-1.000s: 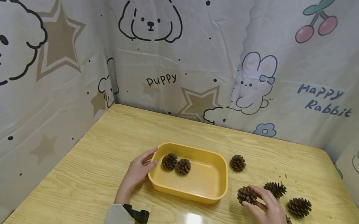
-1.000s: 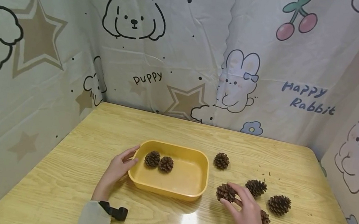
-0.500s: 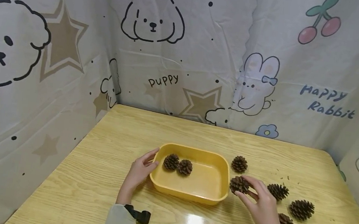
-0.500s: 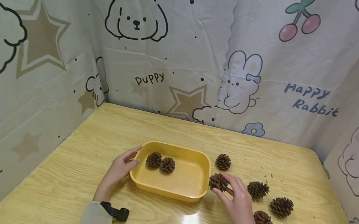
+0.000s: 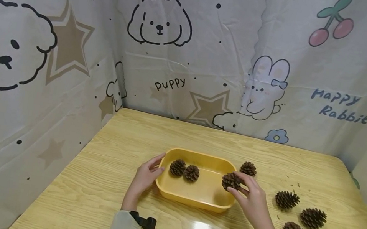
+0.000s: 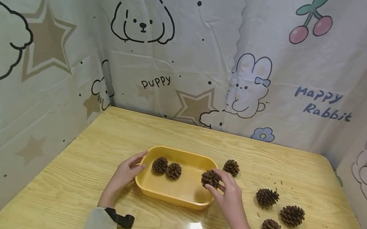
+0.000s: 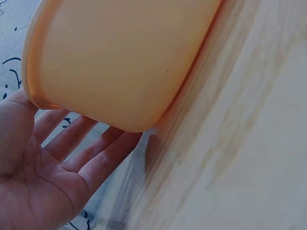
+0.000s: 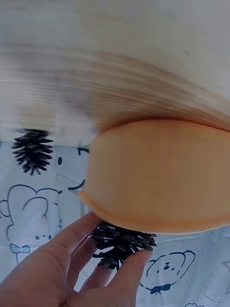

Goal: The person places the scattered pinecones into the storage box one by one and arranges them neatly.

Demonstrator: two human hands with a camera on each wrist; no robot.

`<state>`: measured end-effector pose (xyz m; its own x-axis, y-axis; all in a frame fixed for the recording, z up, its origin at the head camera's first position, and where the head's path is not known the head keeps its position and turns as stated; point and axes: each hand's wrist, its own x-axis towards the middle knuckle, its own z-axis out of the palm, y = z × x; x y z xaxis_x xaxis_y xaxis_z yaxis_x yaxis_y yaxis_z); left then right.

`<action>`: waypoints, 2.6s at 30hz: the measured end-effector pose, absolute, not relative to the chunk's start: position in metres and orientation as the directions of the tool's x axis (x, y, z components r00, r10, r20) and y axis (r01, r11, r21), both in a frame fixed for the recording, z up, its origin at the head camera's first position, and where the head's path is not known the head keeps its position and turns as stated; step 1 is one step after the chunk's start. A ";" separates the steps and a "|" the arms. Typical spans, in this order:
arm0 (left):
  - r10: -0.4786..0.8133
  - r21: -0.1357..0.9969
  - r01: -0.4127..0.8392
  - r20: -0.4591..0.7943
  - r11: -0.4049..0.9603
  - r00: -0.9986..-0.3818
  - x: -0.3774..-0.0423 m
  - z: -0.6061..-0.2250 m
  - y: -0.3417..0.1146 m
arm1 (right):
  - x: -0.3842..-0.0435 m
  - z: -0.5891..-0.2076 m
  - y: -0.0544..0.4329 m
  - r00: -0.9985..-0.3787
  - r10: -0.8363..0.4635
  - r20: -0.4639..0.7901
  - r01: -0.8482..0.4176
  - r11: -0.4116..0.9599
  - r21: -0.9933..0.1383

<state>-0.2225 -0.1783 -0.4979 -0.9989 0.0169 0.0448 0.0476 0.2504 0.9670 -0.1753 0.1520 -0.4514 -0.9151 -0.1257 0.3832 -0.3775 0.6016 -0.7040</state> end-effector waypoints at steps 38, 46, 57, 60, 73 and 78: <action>0.043 0.965 0.050 0.041 0.257 -0.998 -0.207 -0.467 -0.174 | -0.237 -0.462 0.103 -0.933 -0.315 0.174 -0.353 0.710 -0.609; 0.020 0.962 0.068 0.065 0.264 -0.998 -0.221 -0.496 -0.177 | -0.239 -0.466 0.098 -0.938 -0.327 0.118 -0.326 0.711 -0.623; 0.016 0.965 0.063 0.061 0.254 -0.998 -0.223 -0.498 -0.178 | -0.244 -0.470 0.092 -0.936 -0.339 0.095 -0.317 0.697 -0.643; 0.019 0.965 0.066 0.063 0.252 -0.998 -0.223 -0.499 -0.178 | -0.245 -0.471 0.092 -0.933 -0.346 0.095 -0.322 0.692 -0.646; 0.018 0.968 0.061 0.059 0.245 -0.998 -0.223 -0.498 -0.177 | -0.245 -0.473 0.092 -0.935 -0.339 0.104 -0.321 0.683 -0.656; 0.021 0.967 0.053 0.049 0.250 -0.999 -0.223 -0.497 -0.176 | -0.241 -0.470 0.094 -0.939 -0.322 0.117 -0.314 0.674 -0.668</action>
